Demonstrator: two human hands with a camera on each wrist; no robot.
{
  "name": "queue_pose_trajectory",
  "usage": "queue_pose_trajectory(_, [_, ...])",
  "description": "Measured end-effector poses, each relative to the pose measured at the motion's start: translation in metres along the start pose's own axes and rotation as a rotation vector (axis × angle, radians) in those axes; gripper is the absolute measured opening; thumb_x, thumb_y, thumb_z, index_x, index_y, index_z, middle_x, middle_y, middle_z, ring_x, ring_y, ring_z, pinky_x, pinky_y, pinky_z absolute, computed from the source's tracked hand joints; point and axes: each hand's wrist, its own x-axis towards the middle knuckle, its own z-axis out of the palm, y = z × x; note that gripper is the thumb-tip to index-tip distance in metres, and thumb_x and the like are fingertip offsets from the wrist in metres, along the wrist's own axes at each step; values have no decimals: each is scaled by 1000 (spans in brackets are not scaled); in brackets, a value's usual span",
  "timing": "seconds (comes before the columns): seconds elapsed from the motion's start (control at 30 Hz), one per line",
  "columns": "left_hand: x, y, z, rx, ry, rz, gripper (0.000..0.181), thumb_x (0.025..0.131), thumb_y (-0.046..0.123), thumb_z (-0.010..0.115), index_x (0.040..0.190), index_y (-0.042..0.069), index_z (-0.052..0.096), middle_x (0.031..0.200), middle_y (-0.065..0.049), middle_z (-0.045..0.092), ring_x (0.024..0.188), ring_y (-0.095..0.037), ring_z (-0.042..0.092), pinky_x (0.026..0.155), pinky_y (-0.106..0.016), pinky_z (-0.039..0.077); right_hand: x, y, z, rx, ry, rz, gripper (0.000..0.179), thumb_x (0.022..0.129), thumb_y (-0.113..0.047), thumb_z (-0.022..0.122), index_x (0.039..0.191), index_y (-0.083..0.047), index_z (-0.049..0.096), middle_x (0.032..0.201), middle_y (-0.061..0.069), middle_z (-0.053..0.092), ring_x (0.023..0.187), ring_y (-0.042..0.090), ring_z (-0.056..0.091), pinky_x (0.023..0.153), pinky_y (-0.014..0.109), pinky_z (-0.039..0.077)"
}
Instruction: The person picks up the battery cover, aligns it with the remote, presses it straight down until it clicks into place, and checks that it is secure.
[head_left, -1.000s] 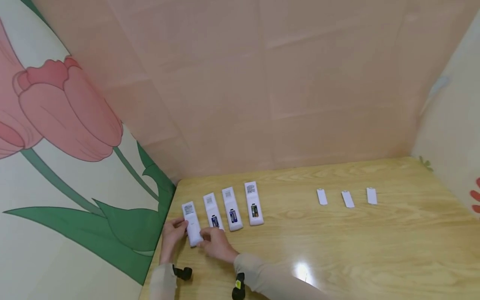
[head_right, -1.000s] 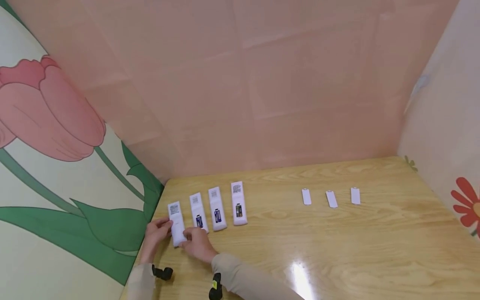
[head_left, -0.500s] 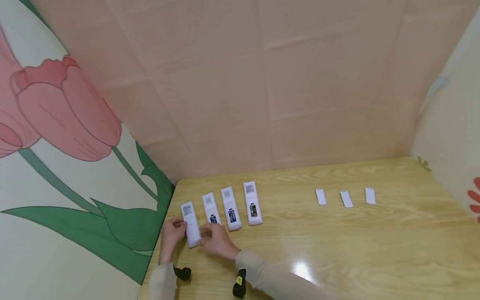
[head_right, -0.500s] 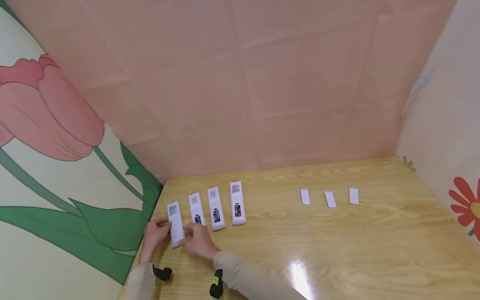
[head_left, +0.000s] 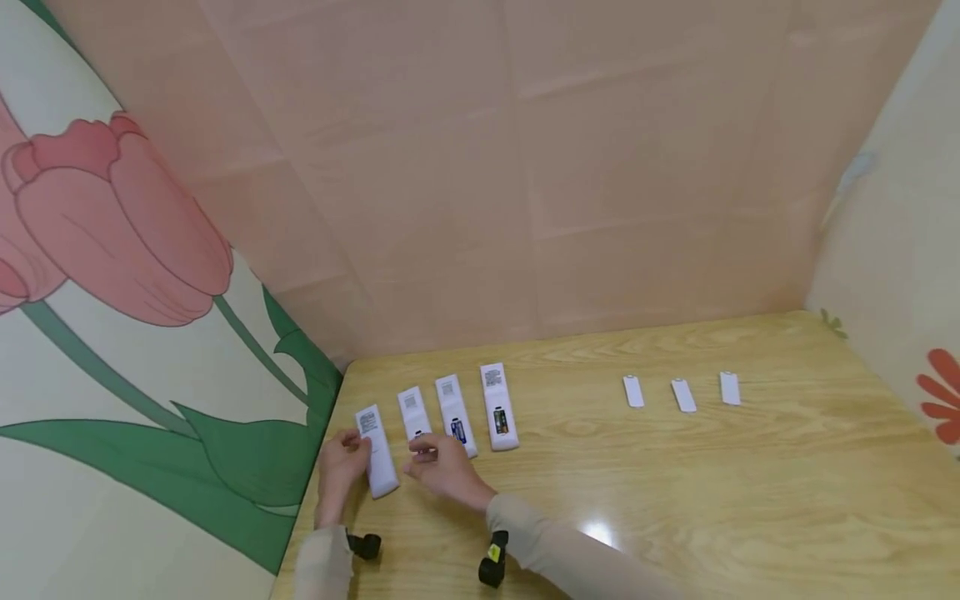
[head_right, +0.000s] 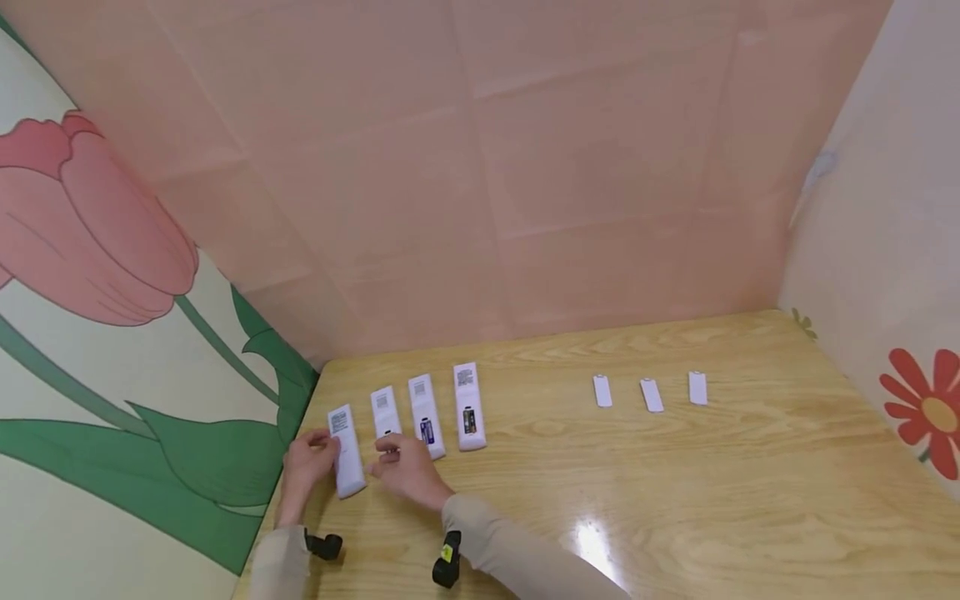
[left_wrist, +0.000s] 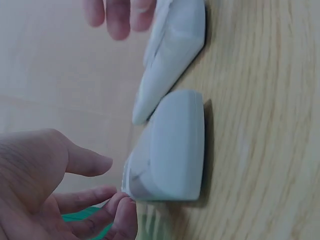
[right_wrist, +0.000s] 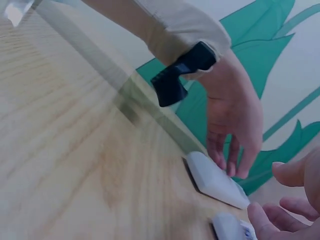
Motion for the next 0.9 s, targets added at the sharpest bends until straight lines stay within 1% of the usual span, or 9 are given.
queue_pose_trajectory(0.13, [-2,7,1,-8,8,20,44,103,22,62,137,-5,63,132,-28,68,119,-41,65,99,-53,55,0,-1,-14,1,18,-18,35,94,-8,81,127,3,72,124,21,74,105,26,76,83,28,64])
queue_pose_trajectory(0.23, [-3,12,2,-14,8,24,44,103,22,62,138,-5,63,131,-27,68,117,-40,66,96,-51,56,0,-3,-22,3,26,-30,36,95,-9,80,128,3,71,125,22,73,105,26,76,83,27,64])
queue_pose_trajectory(0.3, [-4,14,3,-15,20,29,43,103,21,63,137,-5,63,130,-27,68,115,-40,67,95,-50,56,0,-3,-26,6,34,-43,37,95,-10,81,128,4,71,125,23,73,106,28,76,82,26,63])
queue_pose_trajectory(0.47, [-4,19,10,-20,37,47,41,102,21,65,133,-5,65,127,-26,70,113,-40,68,96,-50,55,-1,-3,-37,9,61,-99,37,94,-7,81,128,5,70,121,27,72,104,33,76,79,23,62])
queue_pose_trajectory(0.57, [-4,22,14,-14,37,63,40,101,21,66,133,-5,66,126,-26,71,115,-40,67,97,-51,54,-2,-3,-45,-18,85,-139,35,94,-5,80,127,4,71,117,27,73,102,35,76,80,23,61])
queue_pose_trajectory(0.63, [-4,24,15,-14,37,68,40,101,20,66,133,-5,66,126,-26,71,115,-40,68,98,-51,54,-3,-3,-51,-42,101,-150,33,94,-6,80,126,2,72,116,26,74,102,34,76,80,21,60])
queue_pose_trajectory(0.77, [-3,27,19,-26,33,78,39,100,18,66,131,-6,67,125,-26,72,115,-41,68,99,-53,55,-4,-5,-65,-67,127,-138,34,94,-9,81,126,-1,73,113,22,74,101,32,75,77,23,60])
queue_pose_trajectory(0.83, [-3,29,21,-30,32,76,39,100,18,66,131,-5,67,125,-26,72,116,-41,68,101,-53,54,-6,-6,-72,-75,138,-119,35,94,-10,81,127,-2,73,113,19,74,102,30,75,78,24,61])
queue_pose_trajectory(0.9, [-3,31,23,-32,31,75,39,100,19,67,132,-4,67,126,-25,72,118,-40,68,102,-53,54,-6,-6,-79,-77,151,-108,34,95,-9,81,127,-3,72,114,20,74,103,30,75,79,27,62])
